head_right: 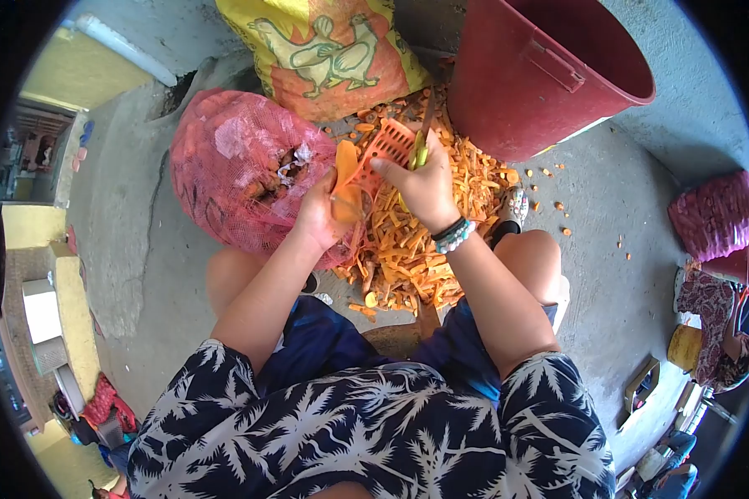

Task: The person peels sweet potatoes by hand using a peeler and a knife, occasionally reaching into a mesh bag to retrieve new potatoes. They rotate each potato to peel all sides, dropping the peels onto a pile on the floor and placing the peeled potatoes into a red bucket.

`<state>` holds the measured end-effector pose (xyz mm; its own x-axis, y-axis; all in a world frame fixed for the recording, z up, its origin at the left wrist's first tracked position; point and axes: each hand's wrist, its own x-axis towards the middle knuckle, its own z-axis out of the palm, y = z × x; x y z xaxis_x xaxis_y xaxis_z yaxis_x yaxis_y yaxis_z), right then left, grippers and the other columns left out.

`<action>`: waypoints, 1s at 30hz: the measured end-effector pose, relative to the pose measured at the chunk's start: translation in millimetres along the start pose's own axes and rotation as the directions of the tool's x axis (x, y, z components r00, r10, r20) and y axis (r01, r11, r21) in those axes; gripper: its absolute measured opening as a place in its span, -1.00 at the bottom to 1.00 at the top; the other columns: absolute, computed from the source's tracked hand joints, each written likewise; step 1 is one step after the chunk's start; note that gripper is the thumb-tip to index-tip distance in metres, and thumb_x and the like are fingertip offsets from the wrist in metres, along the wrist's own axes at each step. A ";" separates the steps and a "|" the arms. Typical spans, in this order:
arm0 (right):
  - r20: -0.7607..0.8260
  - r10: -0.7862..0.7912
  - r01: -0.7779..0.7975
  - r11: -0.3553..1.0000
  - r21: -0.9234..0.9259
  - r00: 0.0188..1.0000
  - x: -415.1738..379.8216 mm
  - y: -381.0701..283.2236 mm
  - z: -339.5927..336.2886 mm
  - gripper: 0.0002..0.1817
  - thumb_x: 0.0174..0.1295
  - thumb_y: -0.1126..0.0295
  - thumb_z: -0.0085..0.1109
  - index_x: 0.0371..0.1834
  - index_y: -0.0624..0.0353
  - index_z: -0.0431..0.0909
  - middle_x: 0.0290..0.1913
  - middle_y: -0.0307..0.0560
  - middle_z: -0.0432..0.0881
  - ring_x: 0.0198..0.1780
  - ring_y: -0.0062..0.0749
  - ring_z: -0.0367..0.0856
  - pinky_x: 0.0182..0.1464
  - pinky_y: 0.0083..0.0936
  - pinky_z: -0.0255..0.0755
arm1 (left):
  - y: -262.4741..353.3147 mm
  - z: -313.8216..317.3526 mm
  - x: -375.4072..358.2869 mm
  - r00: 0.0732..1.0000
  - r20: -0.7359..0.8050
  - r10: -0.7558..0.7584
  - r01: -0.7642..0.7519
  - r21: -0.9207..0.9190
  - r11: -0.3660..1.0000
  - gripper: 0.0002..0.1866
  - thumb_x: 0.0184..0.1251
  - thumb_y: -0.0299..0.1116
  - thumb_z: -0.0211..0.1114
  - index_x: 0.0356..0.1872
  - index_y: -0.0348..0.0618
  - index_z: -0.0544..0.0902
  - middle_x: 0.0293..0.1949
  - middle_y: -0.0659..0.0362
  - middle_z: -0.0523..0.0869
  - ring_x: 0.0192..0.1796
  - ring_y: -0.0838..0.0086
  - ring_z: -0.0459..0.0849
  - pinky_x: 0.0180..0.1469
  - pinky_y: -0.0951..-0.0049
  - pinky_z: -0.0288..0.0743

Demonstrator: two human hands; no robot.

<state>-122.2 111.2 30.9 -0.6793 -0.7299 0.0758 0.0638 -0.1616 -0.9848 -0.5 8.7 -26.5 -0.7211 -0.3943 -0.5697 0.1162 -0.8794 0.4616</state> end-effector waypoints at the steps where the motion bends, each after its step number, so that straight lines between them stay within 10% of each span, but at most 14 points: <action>1: 0.031 -0.017 0.016 1.000 0.026 0.999 -1.2 2.7 0.6 -0.55 0.00 0.58 0.30 -0.04 0.23 0.32 -0.24 -0.23 0.56 -0.22 -0.62 0.55 -0.18 -0.63 0.48 | 2.2 9.3 -7.7 1.000 0.002 0.009 -0.009 0.005 1.000 -0.62 0.43 -0.08 -0.17 0.01 -0.10 0.41 -0.26 0.19 0.55 -0.26 0.43 0.57 -0.19 0.31 0.48; 9: -0.022 -0.109 0.104 0.983 -0.150 0.994 26.1 14.5 -11.0 -0.62 -0.05 0.62 0.30 -0.14 0.26 0.42 -0.22 -0.17 0.60 -0.21 -0.54 0.57 -0.14 -0.58 0.49 | 0.7 -10.0 8.9 0.991 0.092 -0.100 0.097 0.044 0.994 -0.61 0.44 -0.11 -0.17 0.01 -0.19 0.42 -0.25 0.12 0.59 -0.31 0.41 0.59 -0.27 0.40 0.53; 15: -0.575 -0.114 0.124 0.992 -0.022 0.810 63.8 18.5 -66.1 -0.63 -0.01 0.58 0.31 -0.17 0.19 0.36 -0.30 -0.19 0.58 -0.32 -0.58 0.54 -0.31 -0.66 0.48 | 4.2 -3.1 -5.9 0.924 0.297 -0.241 0.232 0.065 0.971 -0.61 0.42 -0.13 -0.11 -0.01 -0.26 0.44 -0.30 0.06 0.61 -0.32 0.37 0.62 -0.25 0.39 0.55; 19: -0.331 0.016 -0.020 1.000 -0.010 0.943 33.8 -1.9 -33.2 -0.57 -0.01 0.55 0.32 -0.10 0.19 0.33 -0.23 -0.17 0.56 -0.29 -0.55 0.55 -0.32 -0.62 0.50 | 11.7 -7.4 -3.7 0.948 0.220 -0.228 0.217 0.074 0.973 -0.62 0.40 -0.15 -0.12 0.01 -0.24 0.42 -0.30 0.05 0.57 -0.34 0.34 0.56 -0.29 0.43 0.52; 22: 0.020 -0.231 0.229 0.944 -0.237 0.973 16.7 8.0 -17.2 -0.54 -0.05 0.56 0.34 -0.06 0.20 0.38 -0.21 -0.13 0.58 -0.17 -0.47 0.58 -0.19 -0.58 0.51 | 8.6 -10.7 -0.3 0.956 0.202 -0.215 0.204 0.074 0.976 -0.63 0.39 -0.11 -0.05 -0.07 -0.23 0.48 -0.34 0.09 0.62 -0.37 0.38 0.63 -0.31 0.41 0.56; 27: -0.358 -0.542 0.265 0.762 -0.591 0.761 51.3 10.5 -48.0 -0.65 -0.03 0.55 0.33 -0.17 0.25 0.41 -0.26 -0.14 0.61 -0.24 -0.46 0.61 -0.21 -0.63 0.49 | 14.3 -1.5 -5.8 0.947 0.177 -0.267 0.224 0.233 0.947 -0.61 0.39 -0.08 -0.05 -0.09 -0.22 0.48 -0.37 0.10 0.62 -0.41 0.41 0.63 -0.34 0.44 0.56; 30: -0.465 -0.390 0.275 0.915 -0.297 0.795 53.7 2.3 -61.5 -0.62 0.01 0.56 0.30 -0.13 0.28 0.36 -0.27 -0.13 0.60 -0.22 -0.50 0.59 -0.21 -0.64 0.49 | 12.6 -1.3 -10.2 0.955 0.173 -0.242 0.187 0.281 0.941 -0.50 0.31 0.08 -0.02 -0.04 -0.18 0.45 -0.32 0.09 0.60 -0.35 0.38 0.62 -0.32 0.41 0.55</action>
<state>-203.5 112.5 23.1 -0.9048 -0.2081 0.3714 -0.3453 -0.1516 -0.9262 9.1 1.3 -15.8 -0.8350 -0.1174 -0.5376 -0.2180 -0.8265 0.5191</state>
